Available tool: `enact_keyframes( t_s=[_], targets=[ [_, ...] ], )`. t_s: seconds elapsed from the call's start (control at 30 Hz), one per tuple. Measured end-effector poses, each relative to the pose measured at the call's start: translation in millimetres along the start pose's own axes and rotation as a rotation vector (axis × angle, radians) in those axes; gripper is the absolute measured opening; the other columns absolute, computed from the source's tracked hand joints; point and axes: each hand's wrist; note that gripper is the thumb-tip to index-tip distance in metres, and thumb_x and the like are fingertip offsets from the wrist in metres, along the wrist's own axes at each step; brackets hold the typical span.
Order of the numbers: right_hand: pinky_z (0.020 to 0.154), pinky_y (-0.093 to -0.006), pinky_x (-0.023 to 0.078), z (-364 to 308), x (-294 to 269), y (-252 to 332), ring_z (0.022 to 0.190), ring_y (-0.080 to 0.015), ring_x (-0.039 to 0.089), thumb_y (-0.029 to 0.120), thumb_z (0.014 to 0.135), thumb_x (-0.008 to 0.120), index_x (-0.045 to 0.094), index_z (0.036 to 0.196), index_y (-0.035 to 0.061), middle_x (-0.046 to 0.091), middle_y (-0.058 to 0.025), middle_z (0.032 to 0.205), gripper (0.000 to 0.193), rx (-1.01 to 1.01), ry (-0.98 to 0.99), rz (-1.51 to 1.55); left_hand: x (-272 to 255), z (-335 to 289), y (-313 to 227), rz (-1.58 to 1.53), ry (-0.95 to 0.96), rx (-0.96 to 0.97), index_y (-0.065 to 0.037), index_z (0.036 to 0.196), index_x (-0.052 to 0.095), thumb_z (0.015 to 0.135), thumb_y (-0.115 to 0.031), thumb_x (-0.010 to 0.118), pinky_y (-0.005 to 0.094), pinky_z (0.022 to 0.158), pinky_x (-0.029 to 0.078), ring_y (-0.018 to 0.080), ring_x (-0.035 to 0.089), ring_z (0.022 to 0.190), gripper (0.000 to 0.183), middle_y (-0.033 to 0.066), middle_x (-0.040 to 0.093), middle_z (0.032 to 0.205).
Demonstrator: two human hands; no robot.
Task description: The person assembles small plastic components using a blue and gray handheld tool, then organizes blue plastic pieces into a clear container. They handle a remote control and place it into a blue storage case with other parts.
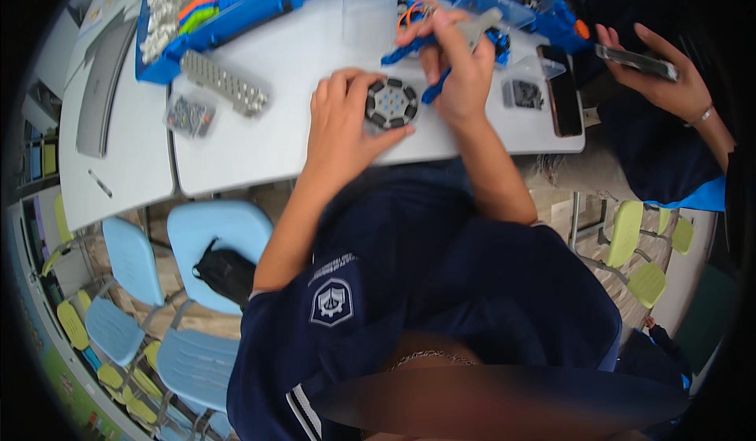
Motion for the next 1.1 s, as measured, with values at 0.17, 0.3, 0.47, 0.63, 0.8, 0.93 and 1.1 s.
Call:
enact_keyframes(
  t_s=[0.17, 0.3, 0.47, 0.63, 0.8, 0.93, 1.1],
  targets=[
    [0.044, -0.0189, 0.031, 4, -1, -11, 0.045, -0.0011, 0.040, 0.015, 0.098, 0.061, 0.062, 0.089, 0.0054, 0.074, -0.0131, 0.080, 0.013, -0.090, 0.097, -0.008, 3, 0, 3, -0.004, 0.027, -0.001, -0.007, 0.122, 0.061, 0.067, -0.041, 0.089, 0.0441, 0.099, 0.038, 0.0312, 0.051, 0.111, 0.071, 0.0095, 0.056, 0.117],
    [0.044, -0.0196, 0.032, 2, 4, -22, 0.044, -0.0016, 0.040, 0.013, 0.097, 0.061, 0.062, 0.090, 0.0046, 0.073, -0.0154, 0.080, 0.011, -0.160, 0.112, -0.011, 3, 0, 2, -0.012, 0.027, -0.012, -0.007, 0.123, 0.062, 0.066, -0.042, 0.090, 0.0436, 0.099, 0.037, 0.0304, 0.049, 0.112, 0.072, 0.0086, 0.056, 0.118],
    [0.045, -0.0217, 0.035, 1, 5, -33, 0.047, -0.0051, 0.044, 0.013, 0.100, 0.057, 0.060, 0.093, 0.0024, 0.072, -0.0192, 0.084, 0.013, -0.173, 0.120, -0.016, 6, -5, 1, 0.070, -0.012, -0.042, -0.008, 0.121, 0.065, 0.065, -0.047, 0.089, 0.0429, 0.100, 0.035, 0.0303, 0.046, 0.113, 0.073, 0.0077, 0.056, 0.119],
    [0.044, -0.0188, 0.033, -2, 5, -36, 0.045, -0.0051, 0.041, 0.015, 0.103, 0.050, 0.058, 0.091, 0.0011, 0.070, -0.0188, 0.085, 0.020, -0.149, 0.066, -0.042, 7, -6, 4, 0.100, -0.040, -0.015, -0.009, 0.119, 0.067, 0.065, -0.052, 0.087, 0.0425, 0.099, 0.032, 0.0294, 0.045, 0.113, 0.072, 0.0068, 0.056, 0.118],
    [0.040, -0.0184, 0.029, 1, 14, -35, 0.041, -0.0042, 0.037, 0.015, 0.102, 0.050, 0.057, 0.088, 0.0010, 0.070, -0.0207, 0.083, 0.021, -0.195, 0.021, -0.044, 7, -7, 4, 0.058, -0.060, 0.009, -0.005, 0.116, 0.068, 0.064, -0.047, 0.089, 0.0439, 0.100, 0.033, 0.0315, 0.045, 0.111, 0.069, 0.0093, 0.056, 0.113],
    [0.040, -0.0185, 0.029, -3, 17, -32, 0.042, -0.0040, 0.038, 0.013, 0.102, 0.051, 0.057, 0.089, 0.0015, 0.070, -0.0197, 0.082, 0.019, -0.186, 0.029, -0.079, 6, -7, 3, 0.064, -0.063, 0.006, -0.005, 0.116, 0.068, 0.065, -0.046, 0.089, 0.0436, 0.100, 0.033, 0.0309, 0.046, 0.111, 0.068, 0.0082, 0.057, 0.113],
    [0.040, -0.0183, 0.028, -7, 21, -34, 0.042, -0.0035, 0.037, 0.012, 0.102, 0.052, 0.057, 0.089, 0.0021, 0.069, -0.0180, 0.080, 0.017, -0.190, 0.046, -0.148, 7, -7, 4, 0.061, -0.070, 0.009, -0.006, 0.116, 0.068, 0.066, -0.045, 0.089, 0.0434, 0.101, 0.033, 0.0303, 0.046, 0.112, 0.067, 0.0079, 0.057, 0.114]
  ],
)
Point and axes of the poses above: each hand's wrist, its own z-axis towards the middle knuckle, its own x-axis out of the palm, y = z × x
